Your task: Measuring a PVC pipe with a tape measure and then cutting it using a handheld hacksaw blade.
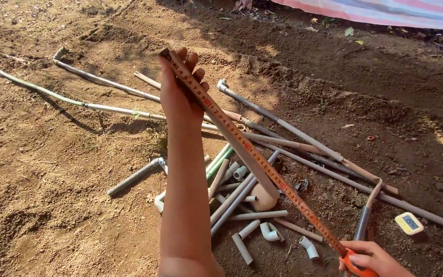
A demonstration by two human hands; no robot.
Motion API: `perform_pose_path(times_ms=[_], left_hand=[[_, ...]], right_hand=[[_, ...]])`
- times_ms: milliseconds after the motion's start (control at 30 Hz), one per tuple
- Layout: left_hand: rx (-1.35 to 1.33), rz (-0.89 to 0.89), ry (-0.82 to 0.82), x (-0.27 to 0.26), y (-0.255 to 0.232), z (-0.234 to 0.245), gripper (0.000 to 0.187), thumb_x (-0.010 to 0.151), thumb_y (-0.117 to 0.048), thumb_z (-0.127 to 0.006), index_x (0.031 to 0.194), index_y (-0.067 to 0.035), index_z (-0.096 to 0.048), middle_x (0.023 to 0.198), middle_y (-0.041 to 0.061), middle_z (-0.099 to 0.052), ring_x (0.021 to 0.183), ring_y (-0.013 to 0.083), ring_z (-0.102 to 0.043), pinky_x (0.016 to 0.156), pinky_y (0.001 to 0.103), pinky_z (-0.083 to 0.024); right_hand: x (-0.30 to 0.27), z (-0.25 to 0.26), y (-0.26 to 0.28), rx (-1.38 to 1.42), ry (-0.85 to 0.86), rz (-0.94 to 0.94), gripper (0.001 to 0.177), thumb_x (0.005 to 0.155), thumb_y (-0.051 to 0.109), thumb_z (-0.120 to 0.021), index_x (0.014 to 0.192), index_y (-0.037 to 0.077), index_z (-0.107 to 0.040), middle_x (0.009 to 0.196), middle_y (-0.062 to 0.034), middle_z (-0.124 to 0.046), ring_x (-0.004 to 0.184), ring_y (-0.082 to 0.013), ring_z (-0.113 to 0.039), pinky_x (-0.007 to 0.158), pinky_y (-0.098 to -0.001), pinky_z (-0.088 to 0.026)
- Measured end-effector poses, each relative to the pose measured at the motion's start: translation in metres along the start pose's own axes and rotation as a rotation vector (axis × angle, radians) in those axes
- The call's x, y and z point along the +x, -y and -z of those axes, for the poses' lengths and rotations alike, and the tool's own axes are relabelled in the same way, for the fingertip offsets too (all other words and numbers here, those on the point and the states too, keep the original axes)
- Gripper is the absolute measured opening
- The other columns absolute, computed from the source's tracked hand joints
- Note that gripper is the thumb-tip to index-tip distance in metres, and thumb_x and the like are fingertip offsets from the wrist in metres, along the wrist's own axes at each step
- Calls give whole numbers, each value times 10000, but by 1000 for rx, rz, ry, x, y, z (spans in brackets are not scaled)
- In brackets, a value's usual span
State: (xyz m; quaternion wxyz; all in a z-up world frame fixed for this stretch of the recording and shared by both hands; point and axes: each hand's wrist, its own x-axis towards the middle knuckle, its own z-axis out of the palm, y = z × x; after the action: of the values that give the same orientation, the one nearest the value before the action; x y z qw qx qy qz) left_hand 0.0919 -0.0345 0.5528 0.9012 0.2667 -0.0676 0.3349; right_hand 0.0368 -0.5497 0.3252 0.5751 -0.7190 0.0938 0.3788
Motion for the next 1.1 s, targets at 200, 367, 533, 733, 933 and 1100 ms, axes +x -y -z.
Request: perform_pose_path(times_ms=[200,367,533,733,933,1100], left_hand=[[-13,-13,1,3,-3,4,453,937,-410,-407,1086,-23,-588,723,23,-574,605,110,-553,473,218,-389],[-54,-22,66,4,-3,5,440,982,-382,-339,1077,-37,-596,691,1,-555,566,92,-515,451,220,-370],[5,-39,11,2,-2,2,424,955,-412,-366,960,-67,-612,674,7,-554,566,109,-525,444,233,-379],[22,-44,-10,0,-8,-5,515,890,-548,-300,796,-106,-547,604,2,-530,500,111,-517,406,246,-367],[39,15,-86,1,-12,-4,547,704,-667,-449,703,-127,-531,553,-20,-535,472,111,-526,411,246,-353],[51,5,-101,0,-12,-4,424,775,-535,-512,782,-111,-508,569,-18,-504,493,107,-512,383,238,-364]], right_hand=[[2,4,-2,-51,-5,4,608,673,68,-586,1237,-157,-609,882,-406,-803,873,-433,-740,823,-494,-490],[4,0,-4,-98,-16,17,545,701,29,-581,1214,-148,-642,865,-365,-814,856,-403,-743,819,-469,-497],[4,-2,-1,-110,-27,13,551,696,37,-570,1211,-138,-657,832,-367,-814,829,-409,-738,798,-469,-487],[2,-4,0,-128,-44,-1,518,717,28,-578,1203,-130,-667,844,-359,-810,843,-411,-741,812,-476,-492],[-7,-18,15,-57,-86,-57,533,724,-17,-544,1228,-166,-630,858,-412,-759,815,-452,-705,777,-504,-487],[-24,-41,37,-35,-158,-182,486,839,19,-507,1306,-113,-532,985,-406,-700,980,-457,-662,884,-530,-429]])
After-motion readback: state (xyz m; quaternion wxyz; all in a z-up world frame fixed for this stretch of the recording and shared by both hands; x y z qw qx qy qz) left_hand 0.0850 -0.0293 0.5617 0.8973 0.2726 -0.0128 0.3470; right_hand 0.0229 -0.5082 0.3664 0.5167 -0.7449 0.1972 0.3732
